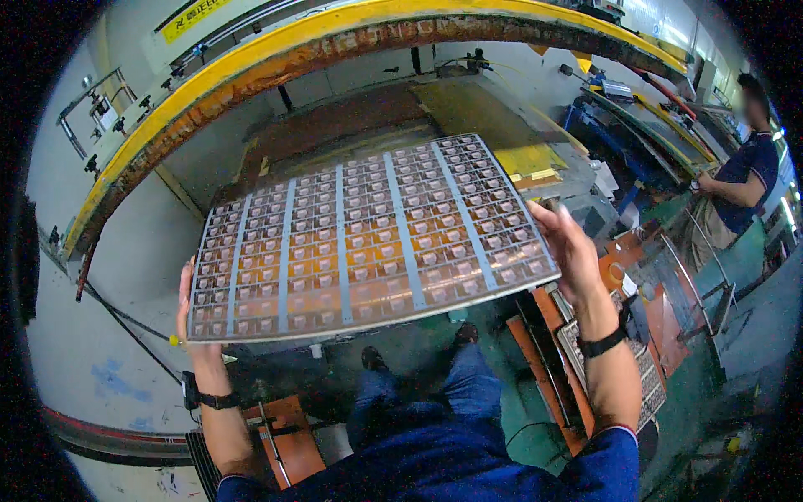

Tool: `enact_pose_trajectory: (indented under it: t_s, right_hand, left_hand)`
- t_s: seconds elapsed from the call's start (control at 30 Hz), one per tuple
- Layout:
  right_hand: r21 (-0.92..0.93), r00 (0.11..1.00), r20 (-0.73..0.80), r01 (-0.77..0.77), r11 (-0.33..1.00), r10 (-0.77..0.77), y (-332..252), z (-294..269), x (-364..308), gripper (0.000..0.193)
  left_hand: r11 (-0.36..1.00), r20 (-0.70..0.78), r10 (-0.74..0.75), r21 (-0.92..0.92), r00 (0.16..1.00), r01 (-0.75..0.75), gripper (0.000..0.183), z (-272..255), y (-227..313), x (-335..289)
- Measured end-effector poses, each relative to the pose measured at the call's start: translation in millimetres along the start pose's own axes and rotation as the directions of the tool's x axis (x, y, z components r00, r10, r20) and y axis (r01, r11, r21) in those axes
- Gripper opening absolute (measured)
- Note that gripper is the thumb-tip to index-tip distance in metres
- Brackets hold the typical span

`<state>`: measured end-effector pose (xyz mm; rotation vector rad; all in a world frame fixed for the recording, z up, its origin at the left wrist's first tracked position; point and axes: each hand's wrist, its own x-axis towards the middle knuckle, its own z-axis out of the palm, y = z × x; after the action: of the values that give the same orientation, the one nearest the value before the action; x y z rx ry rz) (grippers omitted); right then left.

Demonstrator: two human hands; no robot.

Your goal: Operating a screen printing machine to print patterns onto sheets and placing them in a drying rack.

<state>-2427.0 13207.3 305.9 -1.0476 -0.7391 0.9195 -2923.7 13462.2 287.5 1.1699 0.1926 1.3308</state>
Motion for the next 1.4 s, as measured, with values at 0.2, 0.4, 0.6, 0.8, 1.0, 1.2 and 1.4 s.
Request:
enact_pose_trajectory:
  t_s: [0.2, 0.4, 0.6, 0.8, 1.0, 1.2, 1.4]
  right_hand:
    - [-0.343, 0.993, -0.116, -0.007, 0.939, -0.035, -6.9, -1.7, 105.2, 0.026]
    - [-0.491, 0.984, -0.108, 0.07, 0.868, -0.14, 3.4, -46.9, 225.4, 0.032]
    - [-0.419, 0.989, -0.067, 0.088, 0.904, -0.128, 33.0, -33.0, 296.3, 0.041]
    - [-0.601, 0.969, -0.2, -0.003, 0.8, -0.147, 59.6, -30.7, 322.8, 0.033]
    - [-0.979, 0.946, 0.081, 0.135, 0.154, -0.313, 76.9, -150.3, 391.8, 0.04]
    - [-0.822, 0.973, -0.057, 0.082, 0.564, -0.224, 87.1, -112.8, 381.0, 0.04]
    - [-0.749, 0.985, -0.031, 0.091, 0.657, -0.171, 83.8, -105.4, 368.8, 0.038]
  left_hand:
    - [0.933, -0.031, -0.23, 0.276, 0.973, 0.23, 0.064, -28.7, -29.3, 72.7]
    - [0.693, -0.211, -0.487, 0.498, 0.848, 0.522, 0.063, -53.4, -75.7, 175.4]
    - [0.503, -0.134, -0.389, 0.798, 0.911, 0.332, 0.063, -91.3, -126.2, 213.6]
    - [0.397, -0.035, -0.367, 0.898, 0.93, 0.191, 0.069, -128.7, -159.7, 215.0]
    - [0.44, 0.047, -0.377, 0.888, 0.925, 0.135, 0.069, -138.1, -183.4, 224.2]
    - [0.356, -0.05, -0.425, 0.909, 0.904, 0.218, 0.071, -113.3, -151.9, 219.2]
    - [0.308, -0.034, -0.426, 0.934, 0.904, 0.181, 0.075, -116.1, -163.2, 216.2]
